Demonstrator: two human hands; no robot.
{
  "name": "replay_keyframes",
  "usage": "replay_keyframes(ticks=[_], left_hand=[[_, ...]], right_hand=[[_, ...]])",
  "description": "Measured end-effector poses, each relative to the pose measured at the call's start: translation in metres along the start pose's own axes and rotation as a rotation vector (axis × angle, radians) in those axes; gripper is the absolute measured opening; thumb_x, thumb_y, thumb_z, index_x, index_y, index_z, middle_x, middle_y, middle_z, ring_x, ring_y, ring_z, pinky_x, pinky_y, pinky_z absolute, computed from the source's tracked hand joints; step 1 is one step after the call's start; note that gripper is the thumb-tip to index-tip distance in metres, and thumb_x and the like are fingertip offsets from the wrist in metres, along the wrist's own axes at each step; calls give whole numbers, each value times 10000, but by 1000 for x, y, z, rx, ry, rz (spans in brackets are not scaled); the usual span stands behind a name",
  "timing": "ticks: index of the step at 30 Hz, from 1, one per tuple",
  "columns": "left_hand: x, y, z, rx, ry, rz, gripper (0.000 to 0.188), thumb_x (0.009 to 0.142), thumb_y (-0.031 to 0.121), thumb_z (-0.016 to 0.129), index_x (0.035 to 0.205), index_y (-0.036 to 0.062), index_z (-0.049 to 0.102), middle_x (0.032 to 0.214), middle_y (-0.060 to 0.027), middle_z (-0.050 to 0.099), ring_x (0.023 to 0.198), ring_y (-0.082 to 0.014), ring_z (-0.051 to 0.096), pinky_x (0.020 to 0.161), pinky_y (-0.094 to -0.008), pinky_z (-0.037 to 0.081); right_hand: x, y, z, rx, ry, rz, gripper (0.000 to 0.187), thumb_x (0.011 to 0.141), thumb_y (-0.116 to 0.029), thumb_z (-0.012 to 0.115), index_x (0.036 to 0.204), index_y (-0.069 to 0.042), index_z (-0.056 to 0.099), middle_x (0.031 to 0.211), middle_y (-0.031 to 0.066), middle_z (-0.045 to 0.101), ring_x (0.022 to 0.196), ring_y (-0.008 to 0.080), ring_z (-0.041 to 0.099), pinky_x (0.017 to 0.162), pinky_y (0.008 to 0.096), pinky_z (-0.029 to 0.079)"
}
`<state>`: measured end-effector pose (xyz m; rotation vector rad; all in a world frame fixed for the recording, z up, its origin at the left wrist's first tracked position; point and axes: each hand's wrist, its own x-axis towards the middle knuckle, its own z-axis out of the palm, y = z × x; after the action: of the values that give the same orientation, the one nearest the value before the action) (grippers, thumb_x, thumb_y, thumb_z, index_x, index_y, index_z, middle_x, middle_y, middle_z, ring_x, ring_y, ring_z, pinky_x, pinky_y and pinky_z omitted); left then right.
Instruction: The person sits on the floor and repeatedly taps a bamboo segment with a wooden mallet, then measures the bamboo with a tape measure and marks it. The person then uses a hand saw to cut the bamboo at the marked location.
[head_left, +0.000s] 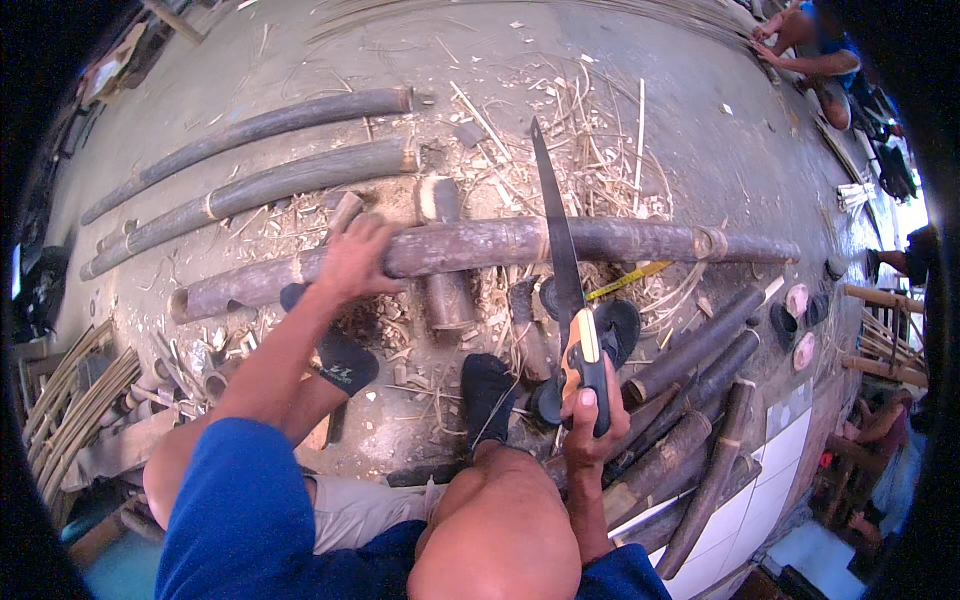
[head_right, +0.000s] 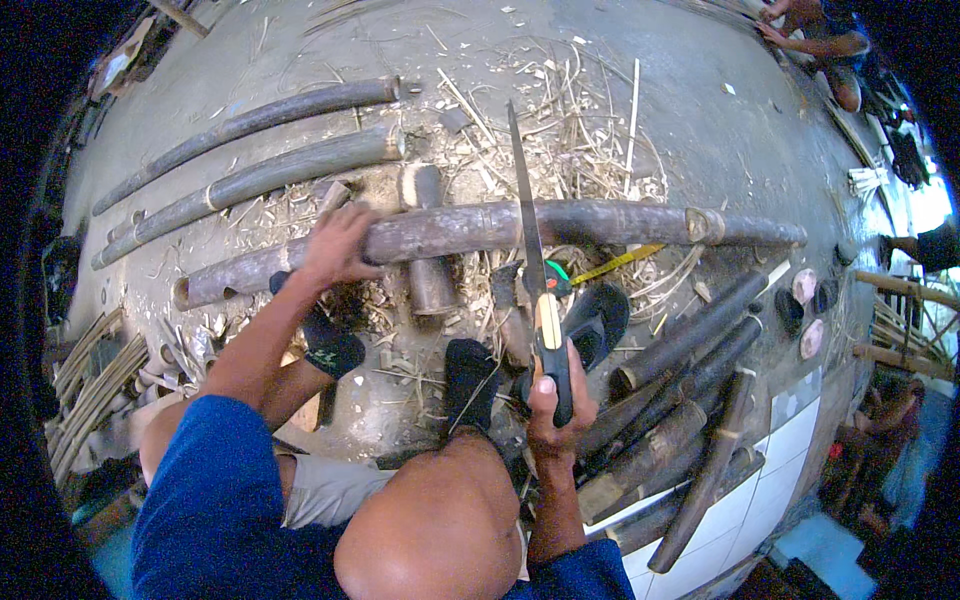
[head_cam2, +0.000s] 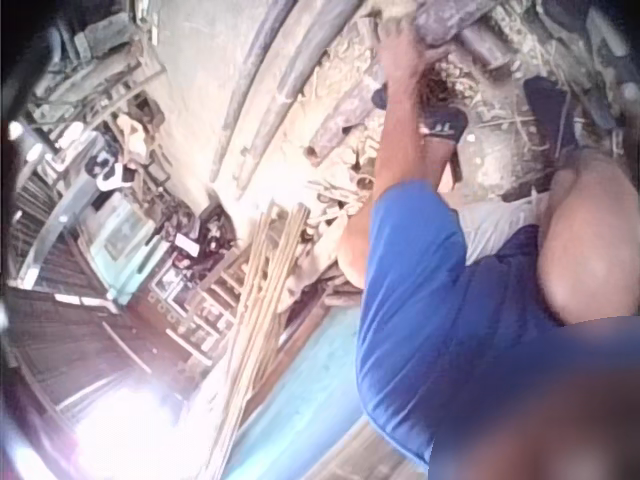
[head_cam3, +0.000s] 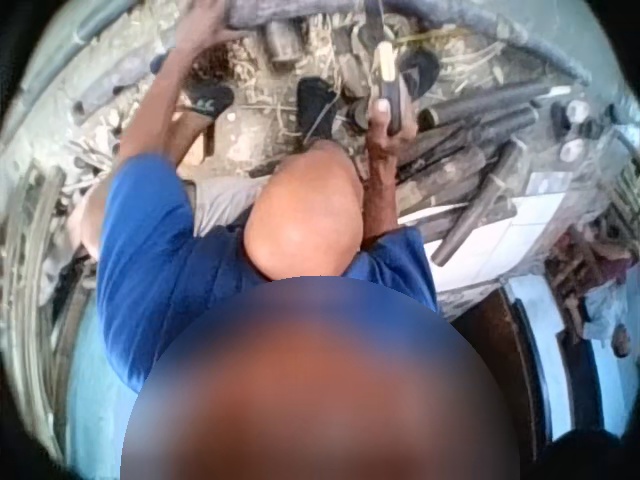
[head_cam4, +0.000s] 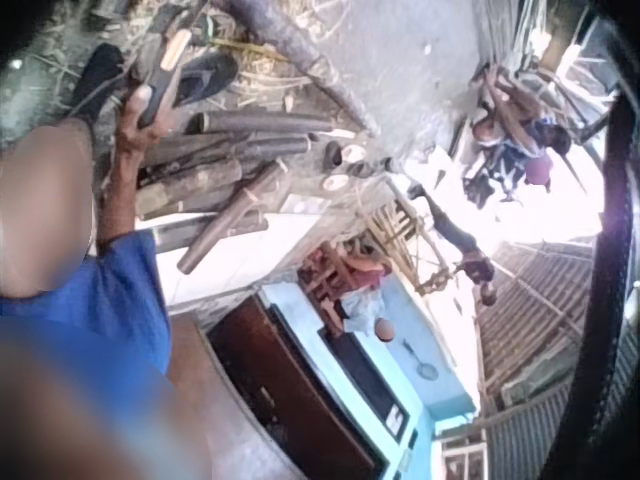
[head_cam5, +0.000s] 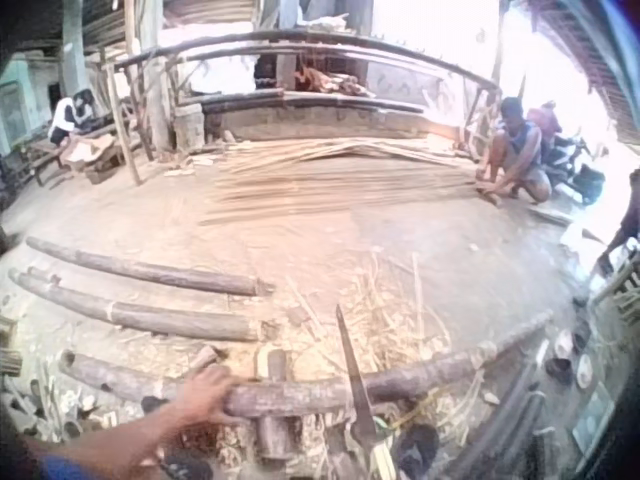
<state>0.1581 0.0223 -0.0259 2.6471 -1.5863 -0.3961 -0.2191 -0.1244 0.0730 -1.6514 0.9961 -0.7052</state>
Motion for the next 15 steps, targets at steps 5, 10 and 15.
replay_keyframes(ticks=[5,10,15], left_hand=[[-22,-41,0,-64,-90,-131,1103,576,547,910,1509,146,480,1443,-142,589,1355,-322,548,1146,-567,371],[0,-11,2,-19,44,-28,996,565,590,900,1389,131,580,1313,-151,665,1272,-325,602,1092,-543,386],[51,61,1,-37,21,-15,895,590,614,886,1290,116,634,1194,-142,708,1212,-334,627,1099,-604,365]], right_hand=[[-20,19,-8,-9,43,35,658,1009,-404,593,1403,121,563,1082,186,745,923,216,712,839,352,572],[-26,19,-8,-32,76,3,671,1010,-417,604,1413,118,561,1076,180,747,882,206,714,828,344,573],[-27,13,-7,-56,16,57,666,1001,-421,635,1419,92,564,1072,177,762,964,221,723,884,356,557]])
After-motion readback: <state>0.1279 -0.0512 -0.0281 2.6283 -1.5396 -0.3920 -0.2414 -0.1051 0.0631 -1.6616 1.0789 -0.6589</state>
